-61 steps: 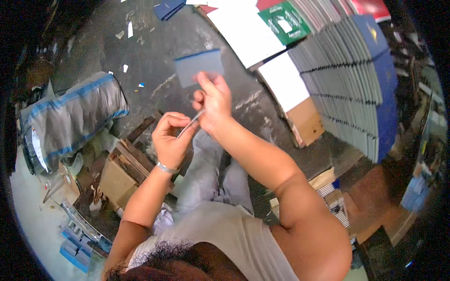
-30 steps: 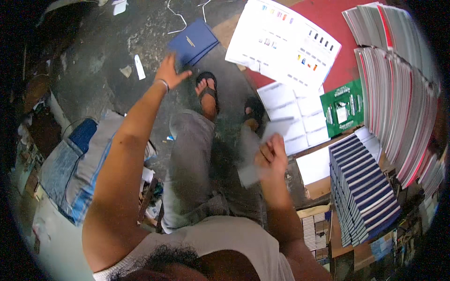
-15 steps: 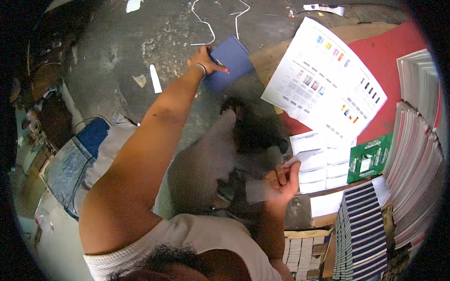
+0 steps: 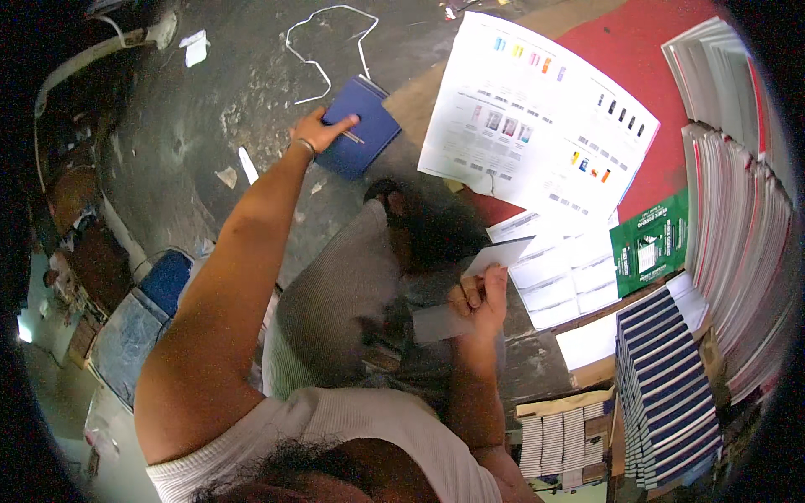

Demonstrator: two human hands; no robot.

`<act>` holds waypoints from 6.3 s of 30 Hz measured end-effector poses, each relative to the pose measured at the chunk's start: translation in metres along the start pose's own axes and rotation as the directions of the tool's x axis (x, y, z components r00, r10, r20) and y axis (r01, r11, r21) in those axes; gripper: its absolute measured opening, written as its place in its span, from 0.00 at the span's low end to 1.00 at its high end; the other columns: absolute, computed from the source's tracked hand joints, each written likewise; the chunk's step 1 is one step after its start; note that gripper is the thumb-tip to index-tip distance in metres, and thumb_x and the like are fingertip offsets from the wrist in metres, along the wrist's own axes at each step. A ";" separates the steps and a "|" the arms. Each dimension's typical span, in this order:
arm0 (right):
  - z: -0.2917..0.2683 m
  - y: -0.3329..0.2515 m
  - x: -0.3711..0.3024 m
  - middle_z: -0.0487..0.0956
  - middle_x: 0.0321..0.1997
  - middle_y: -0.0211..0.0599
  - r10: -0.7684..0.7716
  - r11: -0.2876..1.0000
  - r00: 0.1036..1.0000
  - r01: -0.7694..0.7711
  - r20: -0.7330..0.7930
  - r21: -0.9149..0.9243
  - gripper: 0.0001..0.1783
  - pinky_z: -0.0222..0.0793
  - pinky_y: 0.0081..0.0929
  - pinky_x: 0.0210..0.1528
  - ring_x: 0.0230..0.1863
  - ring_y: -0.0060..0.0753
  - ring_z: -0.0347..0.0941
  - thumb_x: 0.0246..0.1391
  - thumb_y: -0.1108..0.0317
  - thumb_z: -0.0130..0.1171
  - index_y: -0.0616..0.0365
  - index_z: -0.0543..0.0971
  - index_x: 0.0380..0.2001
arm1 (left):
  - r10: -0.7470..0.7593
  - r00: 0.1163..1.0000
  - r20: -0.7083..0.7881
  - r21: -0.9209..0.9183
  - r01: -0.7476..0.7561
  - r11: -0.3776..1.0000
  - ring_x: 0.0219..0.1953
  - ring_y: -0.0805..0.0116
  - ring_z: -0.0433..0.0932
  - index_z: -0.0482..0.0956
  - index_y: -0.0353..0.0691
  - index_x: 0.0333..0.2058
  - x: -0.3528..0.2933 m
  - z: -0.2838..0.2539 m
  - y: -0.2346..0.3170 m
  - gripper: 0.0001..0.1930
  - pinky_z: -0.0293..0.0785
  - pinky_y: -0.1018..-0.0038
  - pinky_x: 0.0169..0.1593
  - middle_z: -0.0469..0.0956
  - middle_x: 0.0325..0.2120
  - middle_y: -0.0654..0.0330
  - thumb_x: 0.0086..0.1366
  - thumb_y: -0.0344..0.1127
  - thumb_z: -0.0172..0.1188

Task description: The person prepares a silk screen frame by using a small plastic card to apply and spread blue emulsion across the mesh surface. The person moves the card in multiple directions to ensure even coverage, picks up a blue folder, and later uses a larger blue squeegee tool to apply more material to the screen.

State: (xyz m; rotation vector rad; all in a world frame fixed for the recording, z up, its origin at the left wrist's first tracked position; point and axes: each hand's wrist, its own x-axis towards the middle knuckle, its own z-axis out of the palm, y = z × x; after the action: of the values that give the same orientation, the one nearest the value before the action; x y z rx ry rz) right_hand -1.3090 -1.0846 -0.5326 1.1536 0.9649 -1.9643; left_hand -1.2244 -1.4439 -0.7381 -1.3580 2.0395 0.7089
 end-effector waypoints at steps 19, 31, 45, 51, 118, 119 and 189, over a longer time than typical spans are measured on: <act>-0.002 -0.077 -0.145 0.66 0.22 0.20 -0.101 0.995 0.994 0.101 0.047 0.003 0.02 0.51 0.17 0.11 0.13 0.14 0.52 0.64 0.66 0.51 0.47 0.70 0.36 | -0.135 0.738 0.661 -0.419 0.512 0.750 0.50 0.64 0.74 0.68 0.34 0.59 -0.352 -0.218 -0.174 0.36 0.68 0.69 0.56 0.76 0.50 0.57 0.72 0.62 0.36; 0.014 -0.133 -0.323 0.76 0.36 0.31 -0.511 0.859 0.818 0.477 0.265 0.183 0.03 0.47 0.12 0.13 0.15 0.09 0.54 0.61 0.69 0.54 0.53 0.71 0.37 | 0.254 0.827 0.503 -0.034 -0.274 0.961 0.38 0.61 0.78 0.78 0.26 0.40 -0.419 -0.201 -0.097 0.36 0.72 0.65 0.44 0.82 0.35 0.49 0.71 0.61 0.39; -0.148 -0.080 -0.572 0.74 0.32 0.26 -0.699 0.508 0.638 0.761 -0.324 0.402 0.02 0.47 0.12 0.12 0.15 0.09 0.53 0.60 0.71 0.55 0.53 0.73 0.36 | 0.304 0.451 0.839 0.056 -0.628 0.776 0.56 0.62 0.71 0.68 0.29 0.58 -0.484 -0.163 0.081 0.40 0.63 0.70 0.61 0.73 0.54 0.46 0.66 0.64 0.48; -0.262 -0.083 -0.551 0.72 0.33 0.26 -0.739 0.317 0.525 0.824 -0.422 0.470 0.01 0.52 0.13 0.13 0.16 0.12 0.57 0.62 0.71 0.52 0.52 0.71 0.36 | 0.314 0.257 0.914 -0.213 -0.355 0.910 0.56 0.66 0.70 0.66 0.31 0.60 -0.517 -0.030 0.178 0.37 0.63 0.71 0.62 0.72 0.55 0.54 0.69 0.62 0.46; -0.846 0.411 -1.128 0.76 0.47 0.37 0.843 0.515 -0.483 0.599 0.236 -0.612 0.17 0.67 0.22 0.41 0.42 0.24 0.72 0.64 0.73 0.47 0.60 0.66 0.56 | -0.448 -0.854 -0.262 -0.729 -0.129 0.672 0.41 0.62 0.79 0.75 0.36 0.39 -1.724 0.678 -0.454 0.10 0.73 0.64 0.49 0.79 0.38 0.53 0.59 0.29 0.63; -0.829 0.431 -1.128 0.75 0.46 0.36 0.827 0.536 -0.534 0.660 0.173 -0.526 0.15 0.66 0.21 0.45 0.42 0.20 0.70 0.60 0.74 0.54 0.64 0.70 0.49 | -0.481 -0.877 -0.015 -0.776 -0.293 0.558 0.42 0.64 0.78 0.74 0.34 0.41 -1.729 0.689 -0.460 0.10 0.73 0.66 0.50 0.78 0.39 0.52 0.62 0.29 0.60; -1.076 0.704 -1.302 0.82 0.37 0.46 0.578 0.688 -0.414 -0.216 -0.703 0.693 0.27 0.76 0.44 0.39 0.37 0.48 0.80 0.53 0.71 0.48 0.33 0.75 0.56 | -0.836 -0.104 0.538 0.294 -0.907 0.302 0.50 0.55 0.76 0.71 0.32 0.50 -1.771 0.710 -0.599 0.18 0.70 0.59 0.57 0.76 0.46 0.51 0.67 0.38 0.51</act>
State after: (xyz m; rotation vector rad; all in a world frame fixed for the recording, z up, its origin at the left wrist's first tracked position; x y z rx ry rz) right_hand 0.2341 -0.3234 0.0902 2.8403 0.5383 0.0423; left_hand 0.0111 -0.0422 -0.0246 0.5051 0.4344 0.0577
